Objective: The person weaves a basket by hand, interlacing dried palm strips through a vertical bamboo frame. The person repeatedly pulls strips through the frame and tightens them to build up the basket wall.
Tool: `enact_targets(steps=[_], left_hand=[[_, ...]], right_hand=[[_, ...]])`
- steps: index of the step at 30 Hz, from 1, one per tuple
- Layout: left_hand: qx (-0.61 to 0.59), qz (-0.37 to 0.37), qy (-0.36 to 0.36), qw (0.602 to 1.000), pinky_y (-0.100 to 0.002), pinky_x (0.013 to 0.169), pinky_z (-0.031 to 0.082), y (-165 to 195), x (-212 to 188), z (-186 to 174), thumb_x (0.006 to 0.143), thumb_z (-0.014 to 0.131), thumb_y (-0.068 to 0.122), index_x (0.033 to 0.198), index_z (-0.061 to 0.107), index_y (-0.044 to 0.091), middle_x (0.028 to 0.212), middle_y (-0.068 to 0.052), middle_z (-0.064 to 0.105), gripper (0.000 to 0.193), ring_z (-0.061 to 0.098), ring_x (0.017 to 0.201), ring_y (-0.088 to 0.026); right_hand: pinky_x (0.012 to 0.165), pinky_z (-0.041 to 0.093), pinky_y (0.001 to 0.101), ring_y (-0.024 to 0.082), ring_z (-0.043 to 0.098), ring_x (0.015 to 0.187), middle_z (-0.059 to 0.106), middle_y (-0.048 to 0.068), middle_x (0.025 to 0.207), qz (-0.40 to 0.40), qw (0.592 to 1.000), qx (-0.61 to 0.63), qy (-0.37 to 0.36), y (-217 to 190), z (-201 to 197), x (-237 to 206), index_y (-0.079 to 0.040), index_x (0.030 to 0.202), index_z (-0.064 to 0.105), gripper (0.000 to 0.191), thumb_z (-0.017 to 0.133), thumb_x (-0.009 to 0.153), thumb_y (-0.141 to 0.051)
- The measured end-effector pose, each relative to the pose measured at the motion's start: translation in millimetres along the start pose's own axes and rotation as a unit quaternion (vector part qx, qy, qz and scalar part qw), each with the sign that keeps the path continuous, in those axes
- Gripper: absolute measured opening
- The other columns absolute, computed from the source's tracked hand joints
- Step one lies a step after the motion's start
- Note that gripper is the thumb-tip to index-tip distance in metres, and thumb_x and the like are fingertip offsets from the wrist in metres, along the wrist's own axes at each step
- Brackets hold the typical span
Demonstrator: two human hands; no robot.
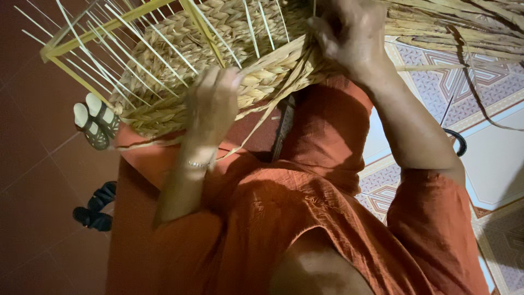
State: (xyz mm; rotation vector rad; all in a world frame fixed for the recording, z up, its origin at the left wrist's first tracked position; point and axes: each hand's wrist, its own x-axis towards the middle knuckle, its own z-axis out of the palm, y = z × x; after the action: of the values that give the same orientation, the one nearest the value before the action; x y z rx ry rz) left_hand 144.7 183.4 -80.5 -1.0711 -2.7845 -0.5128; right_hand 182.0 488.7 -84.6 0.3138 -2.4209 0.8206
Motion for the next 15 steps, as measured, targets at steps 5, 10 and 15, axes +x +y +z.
enact_targets(steps=[5, 10, 15], left_hand=[[0.109, 0.118, 0.138, 0.977, -0.044, 0.09, 0.046, 45.3, -13.6, -11.3, 0.089, 0.071, 0.029, 0.121, 0.06, 0.007, 0.117, -0.014, 0.055, 0.041, 0.052, 0.109, -0.026], [0.117, 0.117, 0.02, 0.986, -0.043, 0.087, 0.048, 56.6, -14.3, 24.3, 0.096, 0.069, 0.018, 0.129, 0.056, 0.003, 0.11, -0.012, 0.056, 0.038, 0.054, 0.103, -0.026], [0.048, 0.113, 0.056, 0.991, -0.032, 0.071, 0.044, 28.5, -16.7, 9.1, 0.111, 0.067, 0.009, 0.125, 0.058, 0.006, 0.09, -0.003, 0.053, 0.017, 0.052, 0.082, -0.019]], right_hand=[[0.059, 0.051, 0.0393, 0.032, 0.064, 0.073, 0.065, 0.015, 0.087, -0.083, 0.986, -0.136, 0.057, -12.0, 9.8, 2.9, 0.001, 0.106, 0.062, 0.033, 0.086, 0.084, -0.003], [0.072, 0.055, 0.0361, 0.025, 0.069, 0.09, 0.069, 0.013, 0.1, -0.131, 0.99, -0.032, -0.048, -13.9, 5.3, 7.7, 0.0, 0.11, 0.067, 0.022, 0.078, 0.092, 0.007], [0.09, 0.059, 0.0378, 0.024, 0.069, 0.097, 0.073, 0.011, 0.11, -0.142, 0.977, 0.068, -0.141, -11.3, -27.6, 17.6, -0.002, 0.119, 0.073, 0.021, 0.076, 0.1, -0.007]])
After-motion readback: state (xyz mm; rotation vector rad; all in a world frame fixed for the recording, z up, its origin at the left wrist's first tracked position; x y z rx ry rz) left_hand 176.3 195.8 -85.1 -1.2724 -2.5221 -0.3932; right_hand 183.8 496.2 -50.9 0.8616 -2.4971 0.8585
